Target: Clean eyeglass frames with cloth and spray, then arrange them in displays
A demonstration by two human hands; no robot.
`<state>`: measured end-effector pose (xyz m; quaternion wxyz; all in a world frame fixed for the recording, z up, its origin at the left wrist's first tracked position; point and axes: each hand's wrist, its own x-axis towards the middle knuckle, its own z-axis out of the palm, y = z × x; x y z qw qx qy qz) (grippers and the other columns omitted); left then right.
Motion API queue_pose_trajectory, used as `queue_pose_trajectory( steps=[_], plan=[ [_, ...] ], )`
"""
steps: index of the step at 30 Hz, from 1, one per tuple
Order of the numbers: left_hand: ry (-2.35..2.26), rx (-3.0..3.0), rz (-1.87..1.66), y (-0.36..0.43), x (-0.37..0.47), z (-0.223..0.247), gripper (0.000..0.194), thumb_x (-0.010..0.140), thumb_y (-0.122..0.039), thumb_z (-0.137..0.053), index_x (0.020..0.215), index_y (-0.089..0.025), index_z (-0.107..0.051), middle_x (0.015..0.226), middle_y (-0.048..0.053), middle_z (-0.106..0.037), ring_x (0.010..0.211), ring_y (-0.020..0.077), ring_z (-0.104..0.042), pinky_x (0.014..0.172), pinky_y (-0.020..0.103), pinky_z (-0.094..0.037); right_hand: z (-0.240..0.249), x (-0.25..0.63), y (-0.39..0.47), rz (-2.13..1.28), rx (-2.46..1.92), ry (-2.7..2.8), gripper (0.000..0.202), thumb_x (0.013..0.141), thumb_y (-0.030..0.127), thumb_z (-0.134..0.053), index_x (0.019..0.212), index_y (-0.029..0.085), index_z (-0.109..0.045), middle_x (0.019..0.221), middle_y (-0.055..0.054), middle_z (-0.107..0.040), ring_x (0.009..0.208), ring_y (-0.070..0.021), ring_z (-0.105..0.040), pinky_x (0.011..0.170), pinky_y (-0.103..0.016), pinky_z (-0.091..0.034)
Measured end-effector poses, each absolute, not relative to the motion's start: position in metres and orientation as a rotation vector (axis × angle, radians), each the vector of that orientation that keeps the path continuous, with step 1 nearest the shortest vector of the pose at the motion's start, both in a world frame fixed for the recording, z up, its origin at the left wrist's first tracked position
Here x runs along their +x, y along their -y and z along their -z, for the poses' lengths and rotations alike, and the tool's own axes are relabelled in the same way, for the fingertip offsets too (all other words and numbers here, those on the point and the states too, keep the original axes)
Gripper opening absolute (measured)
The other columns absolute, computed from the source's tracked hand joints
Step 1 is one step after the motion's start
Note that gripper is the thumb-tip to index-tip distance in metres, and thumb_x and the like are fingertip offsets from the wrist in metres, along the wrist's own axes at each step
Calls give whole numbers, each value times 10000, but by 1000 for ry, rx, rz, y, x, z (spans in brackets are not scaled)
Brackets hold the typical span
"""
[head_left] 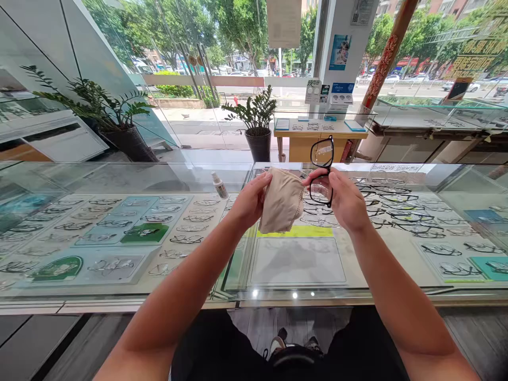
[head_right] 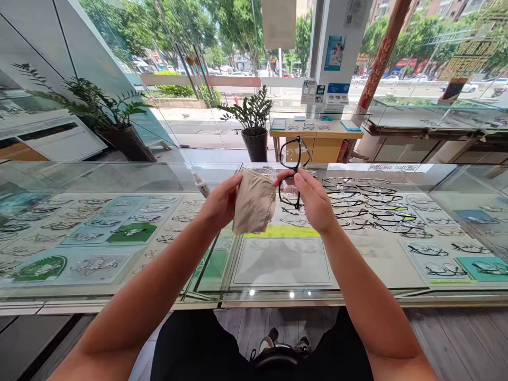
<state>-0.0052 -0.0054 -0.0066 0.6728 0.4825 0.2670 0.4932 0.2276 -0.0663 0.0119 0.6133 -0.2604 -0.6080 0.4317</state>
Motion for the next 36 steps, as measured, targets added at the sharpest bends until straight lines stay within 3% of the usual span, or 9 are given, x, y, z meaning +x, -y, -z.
queue_pose_trajectory(
  steps=[5, 10, 15, 21, 29, 36],
  plan=[
    [-589, 1047, -1116, 6, -6, 6, 521, 819, -549, -910, 1115, -151, -748, 981, 62, -793, 823, 203, -731, 711, 285, -562, -12, 225, 70, -1059, -562, 1458, 318, 1122, 486, -564, 1123, 259, -787, 1152, -67, -775, 1181, -268, -713, 1103, -461, -560],
    [-519, 1072, -1116, 10, -5, 2, 418, 829, -463, -929, 1059, -180, -724, 930, 24, -761, 749, 149, -691, 673, 238, -538, -6, 220, 68, -1062, -629, 1483, 345, 1101, 552, -584, 1137, 271, -780, 1194, -63, -774, 1211, -265, -697, 1170, -458, -532],
    [-494, 1200, -1120, 12, -8, 0, 544, 889, -440, -894, 1360, -286, -669, 889, -8, -727, 713, 142, -672, 645, 229, -506, -5, 218, 67, -1083, -602, 1456, 349, 1097, 541, -597, 1128, 250, -786, 1157, -69, -774, 1162, -261, -712, 1161, -459, -537],
    [-508, 1556, -1266, 1, -20, -3, 311, 916, -451, -879, 1062, -210, -748, 891, 12, -699, 734, 107, -596, 644, 205, -448, -11, 226, 71, -1058, -627, 1420, 323, 1096, 494, -603, 1071, 236, -795, 1094, -70, -788, 1110, -262, -732, 1094, -447, -569],
    [-508, 1811, -1163, 1, -33, -11, 321, 937, -423, -865, 1080, -199, -684, 667, -56, -505, 567, 85, -430, 523, 207, -322, -16, 235, 72, -1068, -657, 1452, 321, 1098, 473, -610, 1082, 230, -819, 1091, -72, -798, 1088, -252, -735, 1078, -430, -561],
    [-485, 1879, -1008, 4, -37, -14, 274, 961, -384, -840, 1100, -208, -682, 732, -25, -597, 549, 82, -481, 486, 205, -371, -24, 242, 75, -1057, -673, 1469, 301, 1076, 472, -644, 1046, 235, -827, 1076, -73, -789, 1037, -244, -750, 1043, -427, -597]
  ],
)
